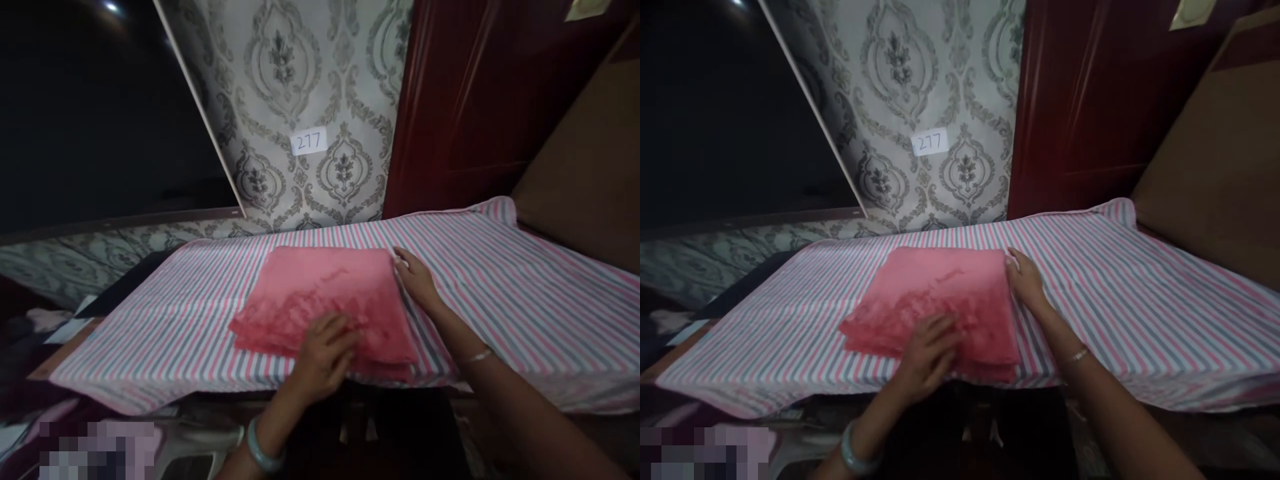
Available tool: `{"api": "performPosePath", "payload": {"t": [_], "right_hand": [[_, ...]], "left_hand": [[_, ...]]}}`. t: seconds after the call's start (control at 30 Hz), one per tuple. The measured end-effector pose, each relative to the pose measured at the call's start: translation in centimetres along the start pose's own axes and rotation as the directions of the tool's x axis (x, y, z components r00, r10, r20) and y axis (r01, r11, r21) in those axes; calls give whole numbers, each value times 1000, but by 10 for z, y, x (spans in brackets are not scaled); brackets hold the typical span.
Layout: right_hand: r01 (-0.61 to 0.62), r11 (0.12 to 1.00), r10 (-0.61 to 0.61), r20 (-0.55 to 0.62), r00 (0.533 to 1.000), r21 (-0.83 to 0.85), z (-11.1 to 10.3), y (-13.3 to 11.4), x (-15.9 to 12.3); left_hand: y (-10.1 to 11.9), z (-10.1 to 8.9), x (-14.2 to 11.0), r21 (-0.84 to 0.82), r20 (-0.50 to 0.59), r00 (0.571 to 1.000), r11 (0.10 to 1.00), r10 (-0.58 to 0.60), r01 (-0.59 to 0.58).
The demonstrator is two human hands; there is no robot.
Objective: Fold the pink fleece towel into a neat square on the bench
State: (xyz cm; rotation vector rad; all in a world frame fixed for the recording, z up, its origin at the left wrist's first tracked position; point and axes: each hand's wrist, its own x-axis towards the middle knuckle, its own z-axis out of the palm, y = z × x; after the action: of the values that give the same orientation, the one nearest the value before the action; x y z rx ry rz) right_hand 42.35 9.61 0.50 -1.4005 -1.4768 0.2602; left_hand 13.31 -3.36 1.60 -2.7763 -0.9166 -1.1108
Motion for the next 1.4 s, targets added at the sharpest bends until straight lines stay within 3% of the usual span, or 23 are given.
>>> {"api": "performPosePath", "payload": {"t": [0.1,0.2,0.33,0.47,0.6,0.7,1.0,1.2,1.3,1.4], "right_hand": [[326,935,-313,106,944,-141,-13,-39,-55],[411,872,-345,261,902,-265,-11,-57,-111],[458,862,-357,382,853,-216,1,-36,-150],[494,857,-409,386,827,-149,-4,-25,-156],[499,854,-405,414,815,-147,-21,-34,-167],[493,857,-401,404,822,-152,-28,-35,-176],[533,838,-442,433,785,-111,-34,-32,-178],[554,818,-484,337,808,-154,-40,-37,-157],[534,829,-474,300,828,-165,-52,-56,-125],[547,820,-516,198,834,-169,-74,-90,-83]], "left_hand": [[-24,-33,-8,214,-143,982,965,-126,155],[-56,-51,-27,399,-146,920,830,-363,390],[-84,-43,-57,442,-26,844,751,-536,491],[-91,-40,-73,395,5,858,789,-514,471],[-91,-55,-93,343,82,906,865,-416,366],[-93,-67,-108,319,124,909,883,-398,344],[-100,-83,-102,265,207,897,905,-390,332],[-107,-86,-94,300,53,922,886,-385,353],[-107,-108,-71,277,13,944,908,-329,313],[-102,-147,-31,265,-70,967,930,-244,254]]}}
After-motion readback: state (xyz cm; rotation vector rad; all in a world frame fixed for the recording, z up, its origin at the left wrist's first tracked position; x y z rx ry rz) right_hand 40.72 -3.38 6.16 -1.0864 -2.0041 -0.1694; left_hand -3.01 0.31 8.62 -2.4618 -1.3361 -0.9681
